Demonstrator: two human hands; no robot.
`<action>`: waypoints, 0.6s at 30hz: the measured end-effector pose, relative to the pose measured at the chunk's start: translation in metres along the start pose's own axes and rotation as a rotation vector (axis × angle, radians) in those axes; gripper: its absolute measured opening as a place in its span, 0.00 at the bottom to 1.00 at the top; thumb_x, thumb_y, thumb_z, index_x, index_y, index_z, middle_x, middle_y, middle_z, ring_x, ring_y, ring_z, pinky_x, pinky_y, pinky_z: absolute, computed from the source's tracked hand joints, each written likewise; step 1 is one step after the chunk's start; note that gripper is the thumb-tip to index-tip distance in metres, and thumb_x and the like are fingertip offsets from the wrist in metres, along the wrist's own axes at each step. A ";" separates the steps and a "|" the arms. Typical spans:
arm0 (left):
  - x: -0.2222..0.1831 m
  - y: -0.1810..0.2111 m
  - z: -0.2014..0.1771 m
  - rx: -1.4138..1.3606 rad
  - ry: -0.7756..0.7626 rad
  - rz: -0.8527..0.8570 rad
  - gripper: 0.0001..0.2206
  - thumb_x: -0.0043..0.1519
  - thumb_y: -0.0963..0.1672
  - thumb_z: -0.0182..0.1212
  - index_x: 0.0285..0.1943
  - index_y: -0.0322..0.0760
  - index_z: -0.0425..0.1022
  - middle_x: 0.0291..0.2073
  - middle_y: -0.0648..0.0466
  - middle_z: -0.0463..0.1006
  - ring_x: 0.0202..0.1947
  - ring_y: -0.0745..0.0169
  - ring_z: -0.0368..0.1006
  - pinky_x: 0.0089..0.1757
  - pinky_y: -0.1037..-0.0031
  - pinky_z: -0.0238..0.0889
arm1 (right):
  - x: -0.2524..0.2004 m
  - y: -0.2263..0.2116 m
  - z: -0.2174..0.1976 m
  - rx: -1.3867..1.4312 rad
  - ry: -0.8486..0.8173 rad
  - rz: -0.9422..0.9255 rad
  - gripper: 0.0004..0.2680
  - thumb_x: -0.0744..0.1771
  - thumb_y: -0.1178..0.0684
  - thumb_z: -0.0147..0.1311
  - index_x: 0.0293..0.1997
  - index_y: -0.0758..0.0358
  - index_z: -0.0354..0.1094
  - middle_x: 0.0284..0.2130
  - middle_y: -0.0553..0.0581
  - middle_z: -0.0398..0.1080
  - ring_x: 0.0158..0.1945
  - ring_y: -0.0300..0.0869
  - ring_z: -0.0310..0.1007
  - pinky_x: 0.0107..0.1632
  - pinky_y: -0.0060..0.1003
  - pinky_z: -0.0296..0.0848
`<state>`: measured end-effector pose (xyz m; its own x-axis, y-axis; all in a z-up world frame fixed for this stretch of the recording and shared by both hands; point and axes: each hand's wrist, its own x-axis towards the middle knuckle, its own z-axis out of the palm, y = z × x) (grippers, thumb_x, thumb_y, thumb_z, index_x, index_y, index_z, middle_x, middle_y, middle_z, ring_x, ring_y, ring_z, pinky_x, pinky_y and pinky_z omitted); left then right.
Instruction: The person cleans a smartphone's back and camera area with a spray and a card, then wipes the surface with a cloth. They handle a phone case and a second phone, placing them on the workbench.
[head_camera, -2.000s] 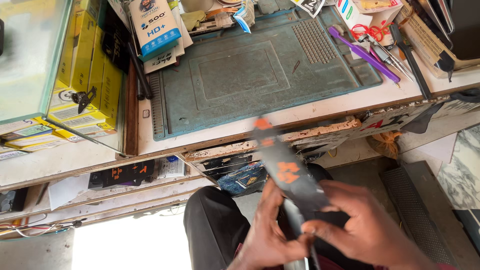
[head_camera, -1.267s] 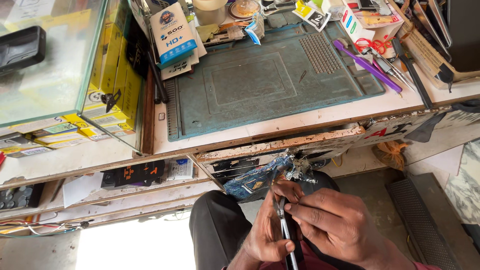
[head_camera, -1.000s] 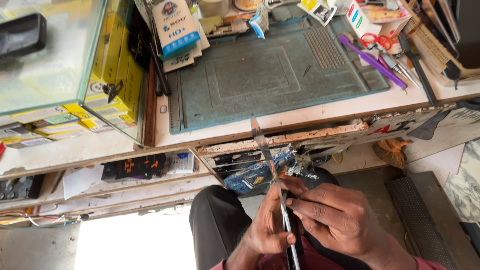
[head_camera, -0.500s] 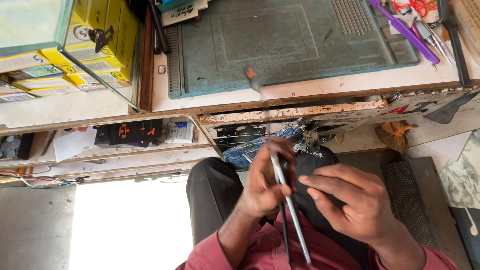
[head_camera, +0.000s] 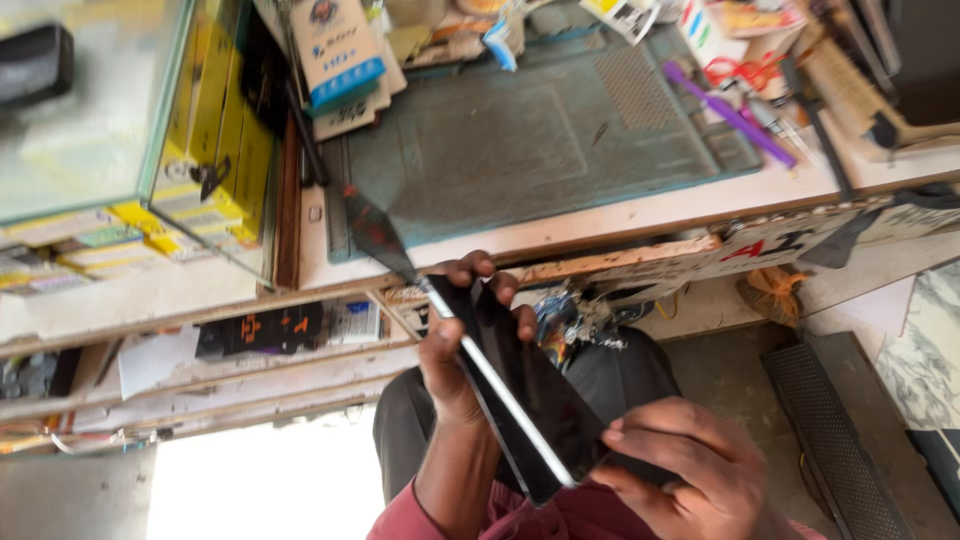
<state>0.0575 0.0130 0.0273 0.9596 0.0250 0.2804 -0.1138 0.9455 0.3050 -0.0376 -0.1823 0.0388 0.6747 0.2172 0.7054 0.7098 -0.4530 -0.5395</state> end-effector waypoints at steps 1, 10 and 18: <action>0.001 0.001 0.002 -0.012 0.000 0.000 0.21 0.58 0.47 0.68 0.57 0.38 0.66 0.54 0.49 0.64 0.54 0.56 0.65 0.44 0.64 0.70 | 0.004 -0.002 0.002 0.019 0.036 0.005 0.13 0.61 0.53 0.71 0.45 0.62 0.73 0.37 0.55 0.77 0.40 0.41 0.82 0.39 0.33 0.81; -0.010 -0.002 -0.005 -0.245 0.090 -0.025 0.18 0.64 0.51 0.58 0.57 0.38 0.69 0.57 0.47 0.69 0.60 0.46 0.67 0.58 0.55 0.64 | 0.039 -0.013 0.011 0.125 0.196 -0.053 0.12 0.61 0.57 0.71 0.40 0.60 0.67 0.36 0.57 0.77 0.40 0.41 0.84 0.41 0.33 0.84; -0.011 -0.016 -0.024 -0.255 0.085 -0.032 0.23 0.64 0.56 0.54 0.57 0.38 0.72 0.61 0.43 0.71 0.64 0.37 0.66 0.59 0.46 0.64 | 0.052 -0.013 0.023 0.127 0.276 -0.106 0.13 0.61 0.55 0.72 0.39 0.59 0.65 0.34 0.56 0.78 0.39 0.40 0.84 0.42 0.33 0.86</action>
<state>0.0550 0.0050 -0.0021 0.9811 0.0113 0.1932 -0.0252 0.9972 0.0697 -0.0072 -0.1456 0.0722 0.5279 0.0064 0.8493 0.8044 -0.3247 -0.4976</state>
